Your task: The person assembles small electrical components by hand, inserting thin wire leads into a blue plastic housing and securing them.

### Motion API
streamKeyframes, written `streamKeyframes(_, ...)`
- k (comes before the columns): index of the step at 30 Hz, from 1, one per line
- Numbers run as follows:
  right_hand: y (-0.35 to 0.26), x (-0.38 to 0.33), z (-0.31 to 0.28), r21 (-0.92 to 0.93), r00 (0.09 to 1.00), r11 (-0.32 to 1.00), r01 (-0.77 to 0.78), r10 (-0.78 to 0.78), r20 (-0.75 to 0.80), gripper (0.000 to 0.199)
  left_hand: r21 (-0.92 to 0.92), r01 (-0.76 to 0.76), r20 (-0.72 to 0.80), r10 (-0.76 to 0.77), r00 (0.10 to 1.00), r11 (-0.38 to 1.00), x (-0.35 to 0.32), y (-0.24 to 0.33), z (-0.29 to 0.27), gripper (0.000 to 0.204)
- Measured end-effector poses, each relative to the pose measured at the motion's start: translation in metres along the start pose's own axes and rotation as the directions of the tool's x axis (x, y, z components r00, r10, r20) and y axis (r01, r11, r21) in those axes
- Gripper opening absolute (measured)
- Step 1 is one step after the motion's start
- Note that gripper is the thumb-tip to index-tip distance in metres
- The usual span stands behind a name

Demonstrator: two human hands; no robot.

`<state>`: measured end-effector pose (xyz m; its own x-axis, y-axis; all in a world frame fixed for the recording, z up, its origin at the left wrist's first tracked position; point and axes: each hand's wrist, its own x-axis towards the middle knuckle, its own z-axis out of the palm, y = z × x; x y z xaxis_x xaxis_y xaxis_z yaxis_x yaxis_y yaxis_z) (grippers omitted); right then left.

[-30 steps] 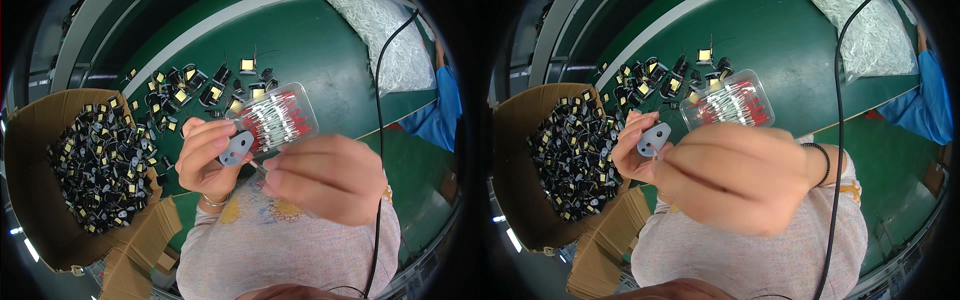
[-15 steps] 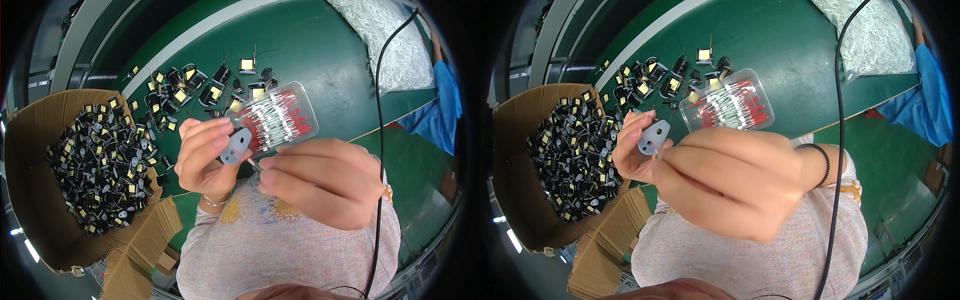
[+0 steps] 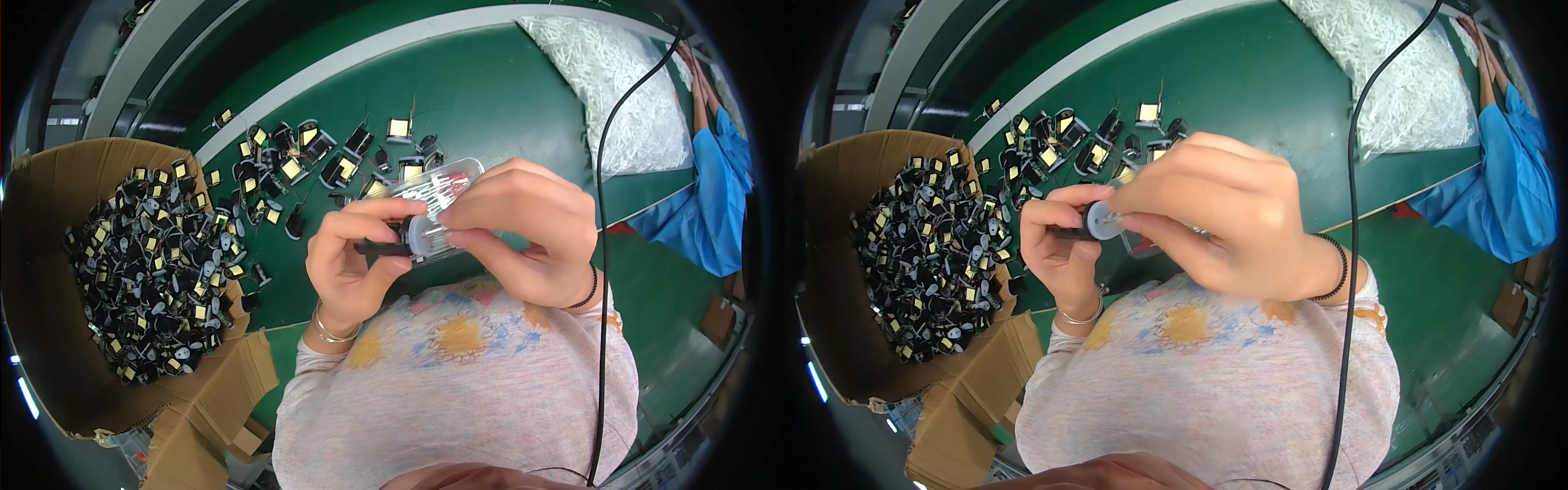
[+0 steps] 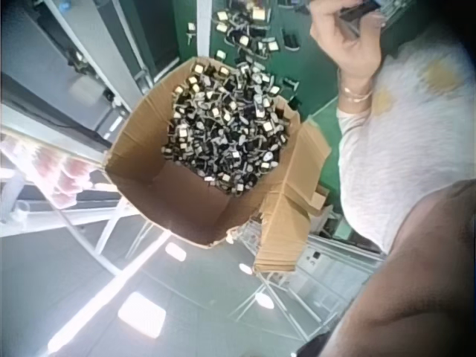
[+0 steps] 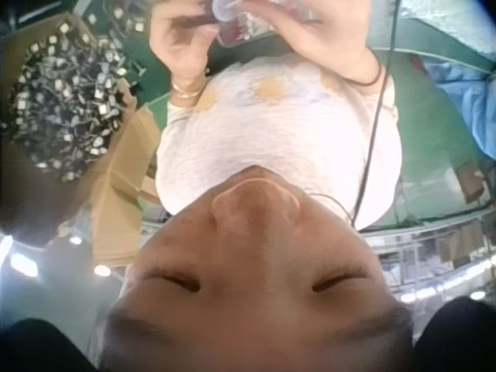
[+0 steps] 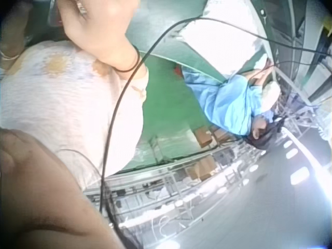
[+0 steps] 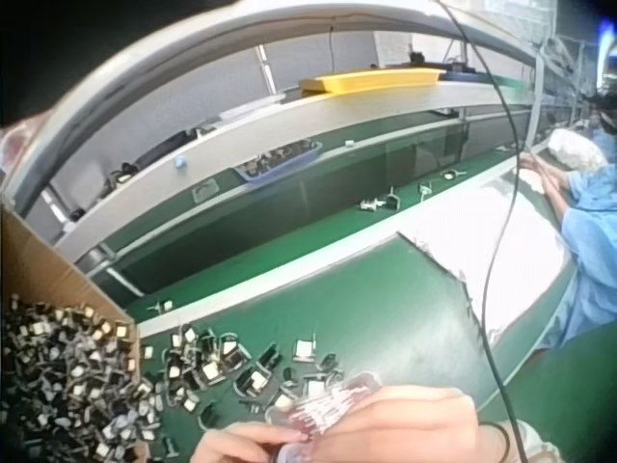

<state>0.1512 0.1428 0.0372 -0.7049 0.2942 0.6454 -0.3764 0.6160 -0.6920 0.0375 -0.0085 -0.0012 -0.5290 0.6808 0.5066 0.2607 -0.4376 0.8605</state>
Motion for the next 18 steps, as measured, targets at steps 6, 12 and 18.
streamKeyframes(6,0.002,-0.004,-0.003,-0.245,0.979,0.95,0.192,-0.201,-0.015,0.028,-0.057,0.094,0.01,-0.094,0.996,0.994,0.011,0.001,0.007,0.019)
streamKeyframes(12,0.011,0.008,-0.019,-0.157,0.986,0.974,0.164,-0.156,0.058,0.03,-0.003,0.018,-0.012,-0.018,1.0,1.0,0.021,0.002,0.02,0.021)
streamKeyframes(18,0.002,0.004,-0.013,-0.378,0.975,0.903,0.204,-0.224,-0.009,0.02,0.046,0.008,-0.036,-0.006,0.999,0.999,0.029,-0.001,0.03,0.018)
